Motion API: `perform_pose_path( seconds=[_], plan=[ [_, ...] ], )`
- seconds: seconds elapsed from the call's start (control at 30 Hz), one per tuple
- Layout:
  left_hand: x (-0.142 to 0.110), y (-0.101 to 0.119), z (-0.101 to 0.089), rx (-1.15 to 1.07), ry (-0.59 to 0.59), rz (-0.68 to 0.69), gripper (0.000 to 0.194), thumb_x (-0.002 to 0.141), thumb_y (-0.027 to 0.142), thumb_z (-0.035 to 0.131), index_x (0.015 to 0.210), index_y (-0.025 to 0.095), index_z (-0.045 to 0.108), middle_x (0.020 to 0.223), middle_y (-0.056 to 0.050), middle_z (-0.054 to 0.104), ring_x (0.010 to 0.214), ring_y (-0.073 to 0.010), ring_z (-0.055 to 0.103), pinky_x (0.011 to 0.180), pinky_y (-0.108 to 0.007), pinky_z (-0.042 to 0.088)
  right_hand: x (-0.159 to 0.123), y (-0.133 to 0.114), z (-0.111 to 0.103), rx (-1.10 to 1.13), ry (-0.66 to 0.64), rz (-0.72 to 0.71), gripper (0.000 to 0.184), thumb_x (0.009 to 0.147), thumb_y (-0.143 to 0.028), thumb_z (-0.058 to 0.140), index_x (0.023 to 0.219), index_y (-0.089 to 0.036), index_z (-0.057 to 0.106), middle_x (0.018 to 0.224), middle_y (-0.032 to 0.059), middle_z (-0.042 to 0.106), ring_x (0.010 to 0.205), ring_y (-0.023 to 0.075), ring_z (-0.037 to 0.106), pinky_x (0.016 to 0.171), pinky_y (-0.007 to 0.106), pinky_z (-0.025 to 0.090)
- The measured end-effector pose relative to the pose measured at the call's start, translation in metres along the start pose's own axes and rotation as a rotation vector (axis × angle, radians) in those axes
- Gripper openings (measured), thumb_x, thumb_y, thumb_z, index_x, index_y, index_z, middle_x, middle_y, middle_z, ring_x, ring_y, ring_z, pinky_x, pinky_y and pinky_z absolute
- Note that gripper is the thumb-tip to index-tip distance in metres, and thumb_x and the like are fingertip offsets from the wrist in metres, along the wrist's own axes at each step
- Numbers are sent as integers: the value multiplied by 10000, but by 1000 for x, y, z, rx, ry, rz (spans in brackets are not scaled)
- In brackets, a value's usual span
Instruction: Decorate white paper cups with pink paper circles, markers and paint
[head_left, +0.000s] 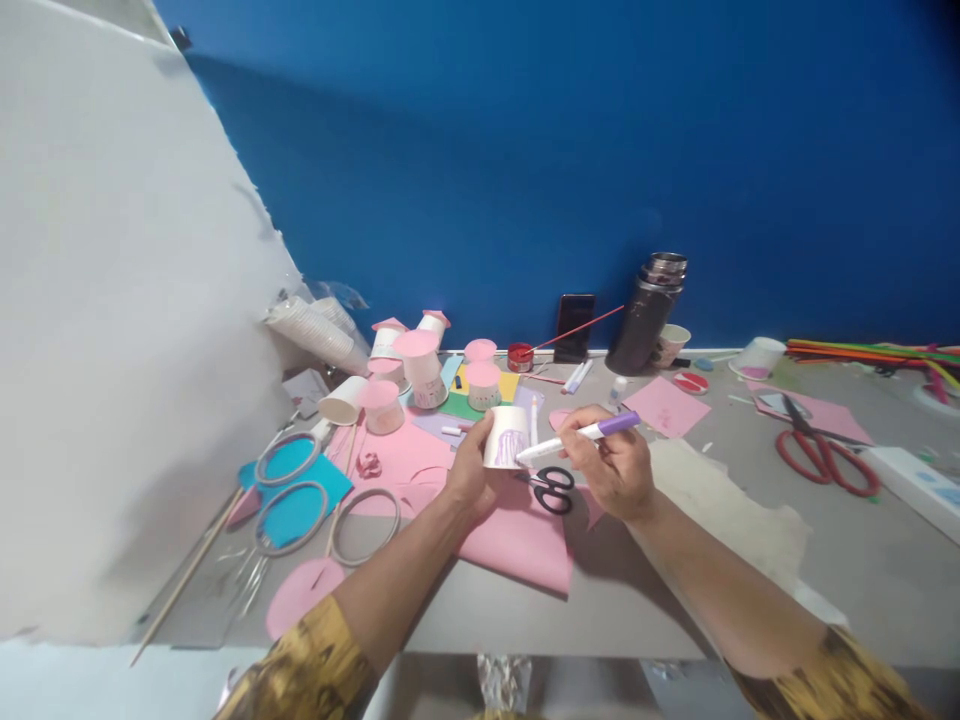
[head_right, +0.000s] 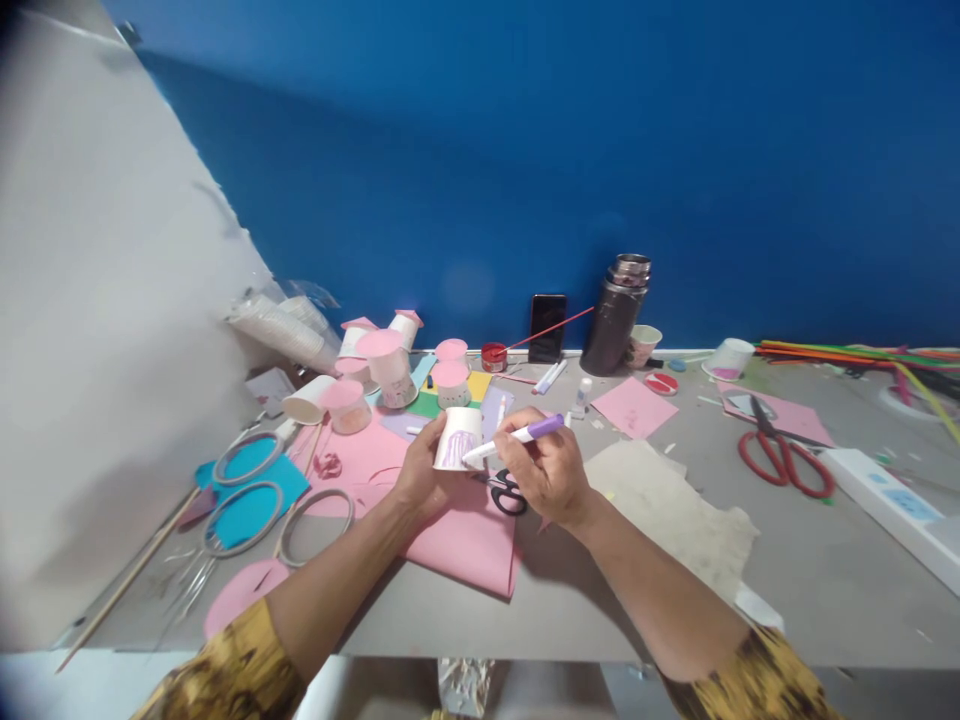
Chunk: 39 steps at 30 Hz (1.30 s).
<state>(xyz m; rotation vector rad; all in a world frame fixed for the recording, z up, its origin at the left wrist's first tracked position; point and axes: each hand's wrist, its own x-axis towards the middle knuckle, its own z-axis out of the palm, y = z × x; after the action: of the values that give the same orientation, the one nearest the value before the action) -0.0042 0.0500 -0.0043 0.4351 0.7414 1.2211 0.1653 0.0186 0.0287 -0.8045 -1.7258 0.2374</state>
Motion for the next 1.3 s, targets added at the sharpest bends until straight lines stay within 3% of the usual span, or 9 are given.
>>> perform_pose_path(
  seconds=[0.13, 0.23, 0.37, 0.47, 0.73, 0.83, 1.0, 1.17, 1.3],
  plan=[
    [1, -1, -1, 2, -16, -5, 307, 991, 361, 531, 1038, 89, 666, 777, -94, 708, 640, -224, 684, 596, -342, 572, -1, 3, 1, -31, 61, -10, 84, 972, -207, 575, 916, -214, 637, 708, -22, 671, 530, 106, 612, 504, 209, 460],
    [1, 0, -2, -16, -38, -33, 318, 994, 368, 522, 1024, 85, 665, 766, -100, 703, 637, -230, 688, 585, -349, 575, -1, 3, 1, -60, 32, -59, 108, 967, -213, 574, 880, -211, 638, 750, 1, 703, 604, 129, 653, 568, 231, 492],
    [0, 1, -3, -35, -56, -46, 334, 990, 380, 527, 1047, 84, 671, 795, -102, 710, 654, -230, 692, 567, -344, 573, -2, 1, 0, 6, -1, 34, 136, 981, -242, 571, 861, -216, 629, 614, -38, 634, 473, 111, 578, 469, 215, 447],
    [0, 1, -2, -3, -40, -55, 370, 998, 394, 508, 1070, 71, 674, 759, -101, 706, 624, -231, 687, 555, -340, 563, -3, 4, 1, -2, 48, 48, 104, 985, -253, 578, 903, -218, 633, 646, -33, 644, 478, 114, 594, 451, 210, 449],
    [1, -6, 0, -24, -3, -13, 293, 979, 329, 569, 1029, 75, 707, 833, -102, 728, 700, -205, 684, 663, -311, 571, -2, 4, 1, -113, 2, -129, 95, 970, -217, 570, 898, -218, 632, 783, 16, 721, 660, 151, 678, 601, 244, 516],
    [3, -7, 0, -43, 8, -5, 256, 958, 320, 605, 1022, 94, 707, 831, -86, 723, 714, -202, 679, 664, -304, 565, -1, 2, 0, -115, -33, -124, 117, 973, -209, 556, 875, -223, 618, 756, 14, 718, 673, 159, 682, 614, 255, 516],
    [4, -5, -1, -39, -13, -39, 266, 974, 336, 571, 1005, 104, 697, 812, -88, 715, 682, -205, 671, 631, -316, 558, 0, 4, 0, -135, 19, -130, 95, 986, -222, 541, 935, -224, 622, 831, 40, 745, 670, 164, 684, 617, 278, 521],
    [1, -3, -1, -3, -27, -37, 290, 976, 364, 559, 1018, 105, 683, 815, -89, 706, 675, -217, 670, 572, -323, 548, 1, 2, -2, -112, -54, -68, 160, 974, -232, 542, 828, -224, 606, 655, -9, 677, 555, 140, 629, 554, 256, 484],
    [-1, -2, -1, 23, -29, -10, 306, 979, 368, 547, 1059, 104, 680, 818, -88, 706, 651, -209, 658, 538, -317, 540, -1, 1, -2, -24, -7, 18, 121, 970, -242, 569, 867, -214, 626, 658, -21, 659, 524, 125, 623, 500, 232, 460]
  ],
)
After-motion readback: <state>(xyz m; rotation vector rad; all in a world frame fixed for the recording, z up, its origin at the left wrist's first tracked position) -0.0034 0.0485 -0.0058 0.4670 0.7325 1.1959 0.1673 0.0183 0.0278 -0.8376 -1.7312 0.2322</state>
